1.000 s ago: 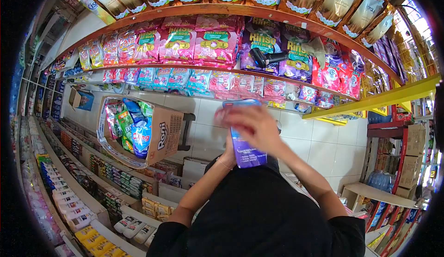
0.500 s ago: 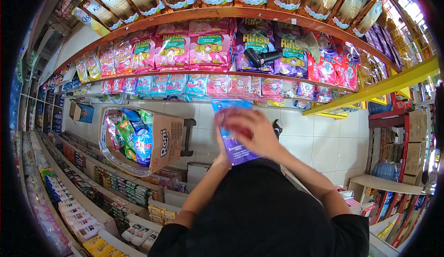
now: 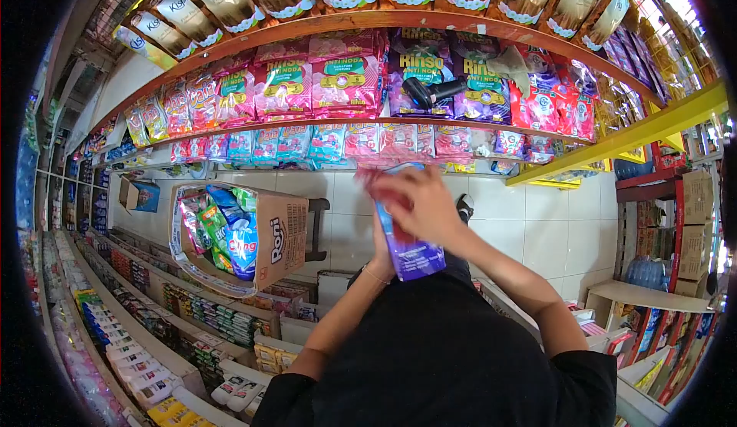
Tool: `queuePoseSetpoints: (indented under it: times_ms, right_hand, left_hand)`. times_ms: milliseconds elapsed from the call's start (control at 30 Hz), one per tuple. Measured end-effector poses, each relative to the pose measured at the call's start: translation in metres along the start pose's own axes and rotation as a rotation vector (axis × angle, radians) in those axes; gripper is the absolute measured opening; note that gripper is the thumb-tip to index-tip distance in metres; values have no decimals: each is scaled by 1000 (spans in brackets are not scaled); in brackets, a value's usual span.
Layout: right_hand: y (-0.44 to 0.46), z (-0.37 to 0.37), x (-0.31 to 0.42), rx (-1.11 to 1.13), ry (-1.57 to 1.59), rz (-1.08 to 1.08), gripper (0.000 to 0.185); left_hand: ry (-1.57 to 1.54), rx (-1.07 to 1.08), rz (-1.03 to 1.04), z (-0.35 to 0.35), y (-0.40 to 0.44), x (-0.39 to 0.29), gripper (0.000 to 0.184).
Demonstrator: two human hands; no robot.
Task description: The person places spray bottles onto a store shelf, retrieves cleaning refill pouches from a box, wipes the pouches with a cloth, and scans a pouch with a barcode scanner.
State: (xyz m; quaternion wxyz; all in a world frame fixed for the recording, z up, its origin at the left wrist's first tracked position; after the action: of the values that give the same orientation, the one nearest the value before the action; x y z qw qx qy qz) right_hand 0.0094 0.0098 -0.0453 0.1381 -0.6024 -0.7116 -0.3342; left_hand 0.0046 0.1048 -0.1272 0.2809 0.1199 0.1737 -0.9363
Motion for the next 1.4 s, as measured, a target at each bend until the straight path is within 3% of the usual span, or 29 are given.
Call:
queuePoseSetpoints:
  times_ms: [33, 100, 167, 200, 233, 300, 367, 467, 500, 567, 600, 700, 800, 867, 967, 1000, 1033, 1133, 1233, 1400]
  right_hand:
    - [-9, -6, 15, 73, 62, -31, 30]
    - [-25, -16, 31, 218, 188, -92, 30]
    - [-22, -21, 16, 107, 143, -103, 30]
    - [-18, -18, -1, 40, 76, -95, 30]
    - [-13, -16, -17, -27, 8, -89, 30]
    - [-2, -15, -45, -86, -14, 83, 29]
    - [1, -12, -61, -73, 12, 266, 26]
    - [-14, -19, 5, -2, -28, -39, 27]
    - [-25, -20, 23, 19, -22, -155, 27]
    - [-46, -22, 45, 253, 15, -178, 29]
    - [-53, -8, 32, 181, -246, -333, 35]
    - [-32, -23, -5, 5, 16, -65, 27]
    - [-19, -13, -64, -127, 39, 153, 28]
    - [-25, -9, -51, -99, -13, 79, 29]
    - [-38, -15, 8, 25, 117, -151, 31]
    - [-42, -19, 25, 96, 161, -220, 32]
    - [-43, -20, 36, 166, 204, -287, 33]
    - [-36, -4, 48, 195, 176, -435, 34]
    - [-28, 8, 54, 303, 69, -477, 31]
    - [-34, -23, 18, 162, 85, -418, 35]
  left_hand:
    - [123, -218, 97, -4, -5, 1, 66]
    - [92, -225, -28, -3, -14, 7, 64]
    - [29, -187, -106, -23, -13, 5, 64]
    - [-359, 284, -136, -33, -4, 5, 70]
    - [141, -223, -61, -8, -4, -7, 80]
    - [-192, 254, -274, 9, -11, -3, 84]
    - [-254, 276, -271, 4, -7, -2, 83]
    - [-500, 335, -141, -13, -2, 5, 81]
    - [-395, 255, -150, -9, -1, 2, 80]
    - [-180, 102, -189, -1, 1, -5, 77]
    - [-119, 30, -173, -36, 6, 6, 77]
    - [-106, -7, -61, -13, -4, -11, 73]
    - [-11, -109, -60, -12, -7, -15, 72]
    - [-26, -207, -49, -9, -7, -14, 70]
    - [-52, 64, -40, -55, -9, -6, 69]
    - [212, -29, -111, -73, 0, 11, 70]
    - [-240, 102, -270, -26, -4, -3, 59]
    - [-274, 169, -249, -2, -8, -9, 65]
    - [-265, 174, -212, -1, -8, -10, 72]
    - [-373, 235, -174, -11, -5, -12, 83]
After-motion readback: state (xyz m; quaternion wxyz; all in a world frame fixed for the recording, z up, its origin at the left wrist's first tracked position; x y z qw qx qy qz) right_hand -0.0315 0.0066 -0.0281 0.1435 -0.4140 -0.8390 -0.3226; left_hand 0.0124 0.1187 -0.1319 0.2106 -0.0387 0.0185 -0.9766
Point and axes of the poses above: each hand's wrist, its own y-axis towards the middle knuckle, its own z-axis out of the palm, x = y × z, the point moved 3 cm from there along y, towards the middle knuckle, and after that the axes turned 10 degrees about -z, right-handed, at the moved point
